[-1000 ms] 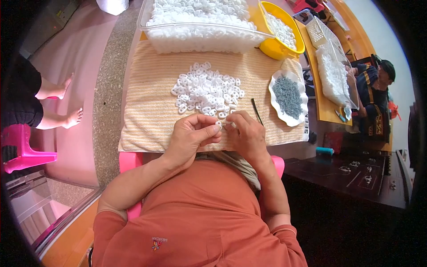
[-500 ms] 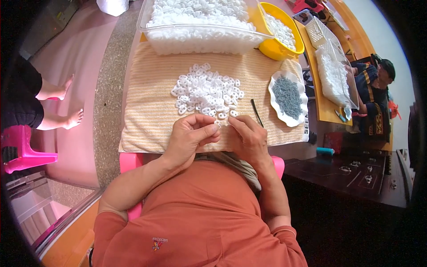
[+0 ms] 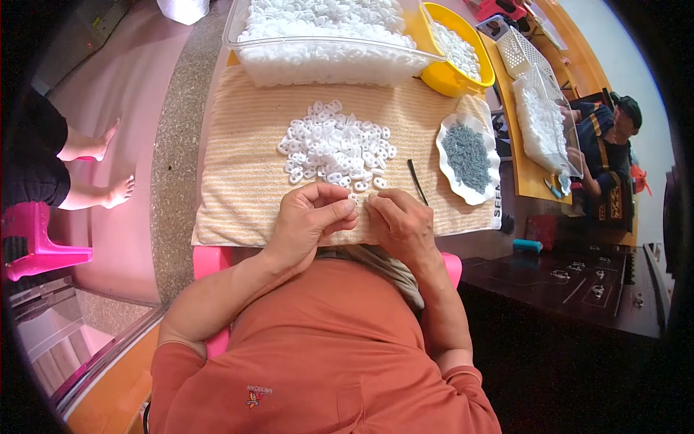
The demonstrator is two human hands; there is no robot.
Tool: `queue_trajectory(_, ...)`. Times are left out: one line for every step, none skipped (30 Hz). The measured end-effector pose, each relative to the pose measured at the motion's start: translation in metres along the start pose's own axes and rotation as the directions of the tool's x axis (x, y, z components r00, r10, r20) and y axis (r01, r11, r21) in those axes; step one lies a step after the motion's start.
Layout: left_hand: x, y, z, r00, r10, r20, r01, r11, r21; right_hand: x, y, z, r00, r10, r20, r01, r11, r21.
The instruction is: Assembling small white plastic components by inserting small grey pieces into them using a thin tool.
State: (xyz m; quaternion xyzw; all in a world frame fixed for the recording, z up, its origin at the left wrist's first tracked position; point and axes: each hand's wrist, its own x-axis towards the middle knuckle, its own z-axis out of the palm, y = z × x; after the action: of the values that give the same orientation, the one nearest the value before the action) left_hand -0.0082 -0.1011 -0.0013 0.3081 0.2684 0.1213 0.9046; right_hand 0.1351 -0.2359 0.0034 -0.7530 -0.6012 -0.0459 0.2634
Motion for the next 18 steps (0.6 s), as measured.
queue_trajectory(0.000,0.000,0.000,1.000,0.003,0.007,-0.003,1.000,0.000,0.000,-0.001,-0.001,1.000,0.000,0.000,0.000,1.000,-0.001)
queue_trajectory(0.000,0.000,0.001,1.000,0.002,0.008,-0.002,1.000,-0.001,0.001,-0.002,-0.002,1.000,-0.002,0.018,0.002,1.000,-0.007)
queue_trajectory(-0.001,0.000,0.001,1.000,-0.001,0.007,0.001,1.000,0.000,0.003,-0.003,-0.004,0.999,-0.004,0.036,0.004,1.000,-0.012)
queue_trajectory(-0.001,0.001,0.001,1.000,-0.003,0.005,0.003,1.000,0.001,0.005,-0.006,-0.007,0.999,-0.005,0.036,0.005,1.000,-0.012)
queue_trajectory(0.000,0.001,0.001,1.000,-0.001,0.004,0.001,1.000,0.001,0.008,-0.010,-0.011,0.996,0.007,0.086,-0.006,1.000,-0.009)
queue_trajectory(0.000,0.001,0.000,1.000,0.001,0.006,-0.001,1.000,0.000,0.011,-0.013,-0.014,0.991,0.018,0.135,-0.017,1.000,-0.006)
queue_trajectory(0.000,0.001,0.000,1.000,0.002,0.008,-0.002,1.000,-0.001,0.012,-0.014,-0.016,0.991,0.018,0.134,-0.017,1.000,-0.006)
queue_trajectory(-0.001,0.001,0.001,1.000,0.002,0.009,-0.002,1.000,0.000,0.013,-0.014,-0.017,0.986,0.020,0.168,-0.020,1.000,-0.001)
queue_trajectory(-0.001,0.001,0.001,1.000,-0.002,0.007,0.002,1.000,0.001,0.013,-0.014,-0.018,0.979,0.022,0.202,-0.023,1.000,0.005)
queue_trajectory(-0.001,0.001,0.001,1.000,-0.006,0.004,0.006,1.000,0.003,0.013,-0.012,-0.017,0.979,0.020,0.201,-0.022,1.000,0.006)
queue_trajectory(-0.001,0.001,0.001,1.000,-0.005,0.003,0.005,1.000,0.004,0.012,-0.008,-0.015,0.979,0.030,0.201,-0.039,0.998,0.042)
queue_trajectory(0.000,0.001,0.000,1.000,-0.004,0.005,0.004,1.000,0.003,0.011,-0.005,-0.014,0.979,0.039,0.202,-0.056,0.995,0.079)
queue_trajectory(0.000,0.000,0.000,1.000,-0.004,0.007,0.004,1.000,0.001,0.010,-0.004,-0.013,0.978,0.039,0.204,-0.056,0.995,0.080)
queue_trajectory(0.000,0.000,-0.001,1.000,-0.005,0.005,0.005,1.000,0.000,0.008,-0.003,-0.012,0.981,0.091,0.170,-0.126,0.970,0.207)
queue_trajectory(0.001,0.000,-0.002,1.000,0.001,0.013,-0.001,1.000,0.002,0.007,-0.002,-0.011,0.979,0.148,0.143,-0.188,0.924,0.333)
queue_trajectory(0.001,0.000,-0.002,1.000,0.006,0.021,-0.006,1.000,0.003,0.005,0.000,-0.009,0.978,0.150,0.145,-0.191,0.923,0.333)
queue_trajectory(0.001,-0.001,-0.002,1.000,0.003,0.019,-0.003,1.000,0.002,0.002,0.002,-0.007,0.965,0.206,0.160,-0.257,0.852,0.457)
queue_trajectory(0.001,-0.001,-0.002,1.000,0.001,0.020,-0.001,1.000,0.000,0.000,0.003,-0.006,0.949,0.258,0.182,-0.316,0.759,0.569)
